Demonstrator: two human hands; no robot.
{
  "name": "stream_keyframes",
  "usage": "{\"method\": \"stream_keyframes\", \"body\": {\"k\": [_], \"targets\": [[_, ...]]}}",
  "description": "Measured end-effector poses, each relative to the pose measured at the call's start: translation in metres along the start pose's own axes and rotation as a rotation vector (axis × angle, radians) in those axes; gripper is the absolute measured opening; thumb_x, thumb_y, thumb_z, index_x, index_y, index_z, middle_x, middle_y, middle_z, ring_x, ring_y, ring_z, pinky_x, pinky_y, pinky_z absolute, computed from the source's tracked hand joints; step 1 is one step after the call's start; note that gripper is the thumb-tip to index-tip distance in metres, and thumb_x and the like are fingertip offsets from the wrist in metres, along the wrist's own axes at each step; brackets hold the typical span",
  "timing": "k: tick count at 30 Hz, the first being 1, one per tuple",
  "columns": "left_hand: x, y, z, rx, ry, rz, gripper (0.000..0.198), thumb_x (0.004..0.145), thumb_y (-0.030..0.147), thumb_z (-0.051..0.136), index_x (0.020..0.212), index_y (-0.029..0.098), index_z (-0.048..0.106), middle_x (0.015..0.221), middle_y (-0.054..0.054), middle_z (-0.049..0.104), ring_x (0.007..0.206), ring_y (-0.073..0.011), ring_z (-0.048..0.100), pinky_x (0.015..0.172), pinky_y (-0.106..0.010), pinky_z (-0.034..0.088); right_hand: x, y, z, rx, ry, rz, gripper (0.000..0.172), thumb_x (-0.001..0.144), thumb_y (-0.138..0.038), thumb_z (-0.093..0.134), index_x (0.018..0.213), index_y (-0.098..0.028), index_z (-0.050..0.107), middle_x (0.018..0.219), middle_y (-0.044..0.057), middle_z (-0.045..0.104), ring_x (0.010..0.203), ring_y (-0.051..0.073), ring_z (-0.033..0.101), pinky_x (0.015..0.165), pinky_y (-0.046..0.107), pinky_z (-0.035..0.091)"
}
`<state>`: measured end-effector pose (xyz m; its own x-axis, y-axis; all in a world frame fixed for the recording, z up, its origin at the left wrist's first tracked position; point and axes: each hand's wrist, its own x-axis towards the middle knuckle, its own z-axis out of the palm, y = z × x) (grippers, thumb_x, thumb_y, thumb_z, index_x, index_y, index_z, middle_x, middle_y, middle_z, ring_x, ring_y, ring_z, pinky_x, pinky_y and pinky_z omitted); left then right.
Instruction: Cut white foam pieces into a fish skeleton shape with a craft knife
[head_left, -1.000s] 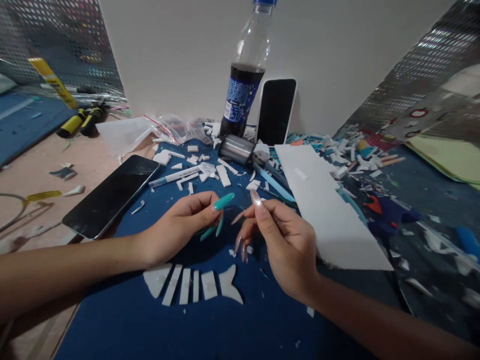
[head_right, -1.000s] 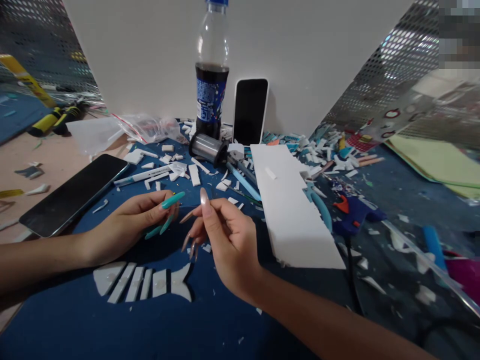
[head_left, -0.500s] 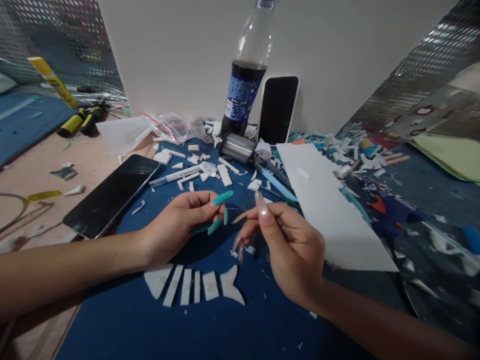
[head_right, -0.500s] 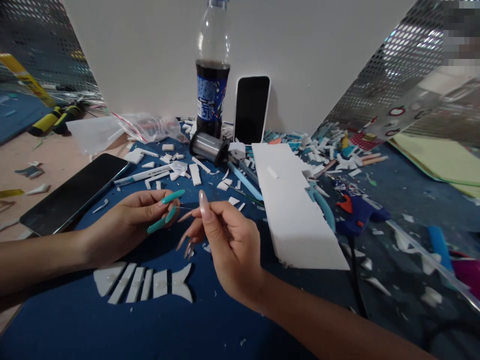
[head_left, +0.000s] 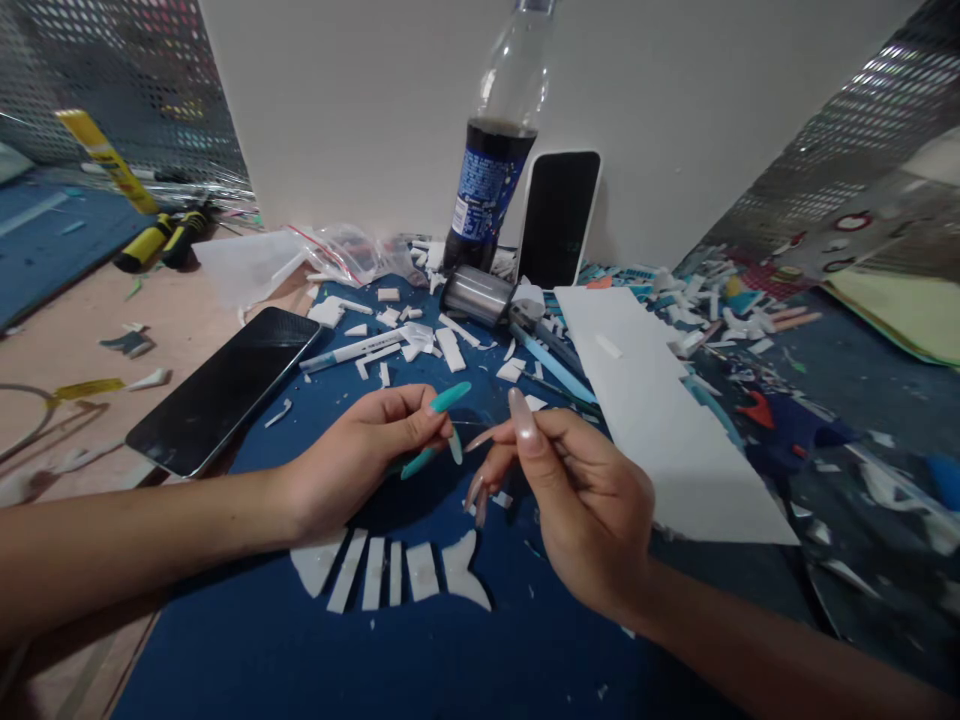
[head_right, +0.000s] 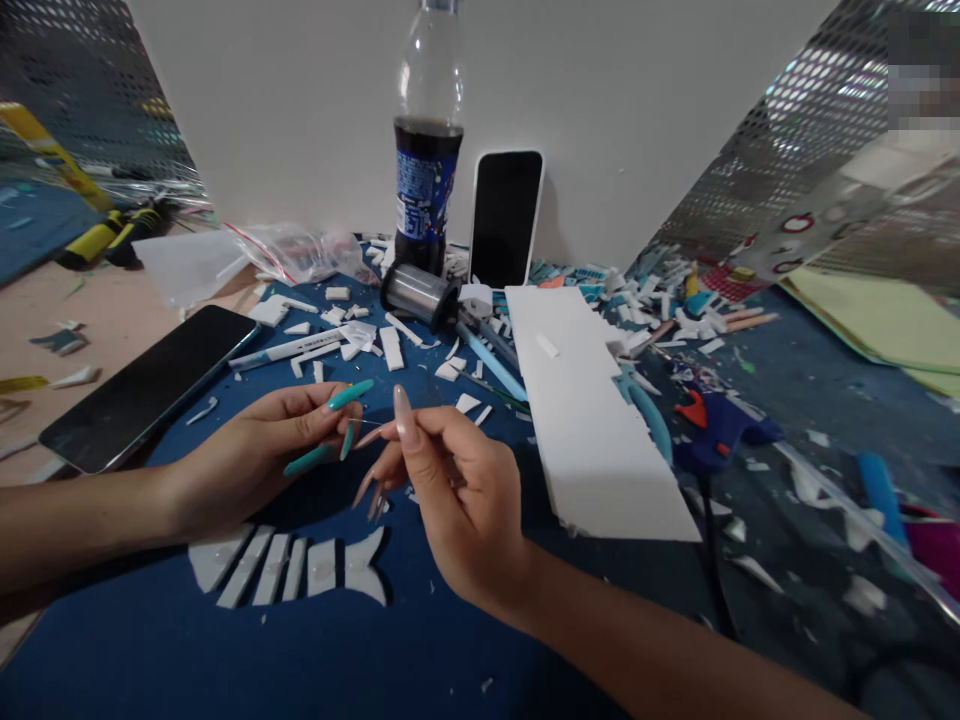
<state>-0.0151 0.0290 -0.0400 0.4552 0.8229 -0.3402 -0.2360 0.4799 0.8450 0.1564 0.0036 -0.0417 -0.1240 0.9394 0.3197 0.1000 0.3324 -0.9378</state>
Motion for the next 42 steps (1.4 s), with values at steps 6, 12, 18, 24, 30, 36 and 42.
{"method": "stream_keyframes", "body": {"k": [6,12,18,24,30,36,42], "targets": [[-0.0015,-0.0011,-0.0007,0.007,0.0,0.01,0.024,0.082,0.031,0.062,0.068,0.014,0.052,0.064,0.003,0.049,0.057,-0.006,0.038,0.053,-0.016,0.031,-0.0009,0.0001,-0.0003,-0.023,-0.017,0.003,0.018,0.094,-0.023,0.048,0.087,-0.019,0.064,0.062,-0.004,0.065,0.053,0.006,0.064,0.052,0.015,0.054],[0.0021,-0.0018,0.0003,-0.002,-0.002,0.014,0.025,0.08,0.032,0.064,0.068,0.014,0.052,0.065,0.002,0.051,0.058,-0.0058,0.041,0.054,-0.016,0.033,-0.0007,0.0012,-0.0001,-0.016,-0.022,0.011,0.018,0.095,-0.023,0.048,0.087,-0.019,0.064,0.063,-0.004,0.065,0.054,0.005,0.064,0.054,0.013,0.054],[0.0017,-0.0024,-0.0002,-0.001,-0.004,0.022,0.026,0.079,0.032,0.064,0.067,0.015,0.05,0.064,0.002,0.05,0.056,-0.0057,0.041,0.052,-0.015,0.033,-0.0006,0.0018,-0.0006,-0.035,-0.024,-0.003,0.018,0.095,-0.022,0.048,0.088,-0.019,0.064,0.064,-0.004,0.065,0.055,0.005,0.063,0.056,0.012,0.054],[0.0021,-0.0032,-0.0007,0.026,0.015,0.014,0.026,0.083,0.035,0.06,0.07,0.015,0.052,0.062,0.003,0.046,0.054,-0.0058,0.037,0.051,-0.016,0.032,0.0005,0.0036,-0.0003,-0.069,-0.036,0.01,0.017,0.094,-0.022,0.048,0.086,-0.018,0.063,0.062,-0.004,0.064,0.054,0.006,0.063,0.053,0.014,0.054],[0.0015,-0.0034,0.001,0.04,0.016,-0.004,0.024,0.085,0.037,0.057,0.074,0.017,0.052,0.064,0.003,0.047,0.055,-0.0068,0.04,0.051,-0.017,0.034,0.0023,0.0059,0.0001,-0.106,-0.043,0.048,0.016,0.092,-0.023,0.049,0.085,-0.017,0.062,0.062,-0.002,0.063,0.054,0.008,0.062,0.052,0.016,0.054],[0.002,-0.0046,0.0041,0.157,0.052,0.141,0.019,0.09,0.031,0.05,0.078,0.016,0.049,0.067,0.004,0.046,0.058,-0.0063,0.04,0.055,-0.018,0.034,0.0043,0.0073,0.0032,-0.09,-0.046,0.083,0.017,0.092,-0.025,0.049,0.085,-0.016,0.062,0.061,-0.003,0.063,0.053,0.007,0.062,0.052,0.015,0.054],[-0.0001,-0.0018,0.0039,0.485,0.027,0.348,0.022,0.094,0.029,0.041,0.077,0.017,0.044,0.067,0.004,0.04,0.057,-0.0074,0.033,0.052,-0.02,0.031,0.0034,0.0075,0.0043,-0.092,-0.028,0.07,0.017,0.092,-0.027,0.051,0.082,-0.017,0.06,0.06,-0.003,0.062,0.052,0.007,0.061,0.052,0.016,0.053]]}}
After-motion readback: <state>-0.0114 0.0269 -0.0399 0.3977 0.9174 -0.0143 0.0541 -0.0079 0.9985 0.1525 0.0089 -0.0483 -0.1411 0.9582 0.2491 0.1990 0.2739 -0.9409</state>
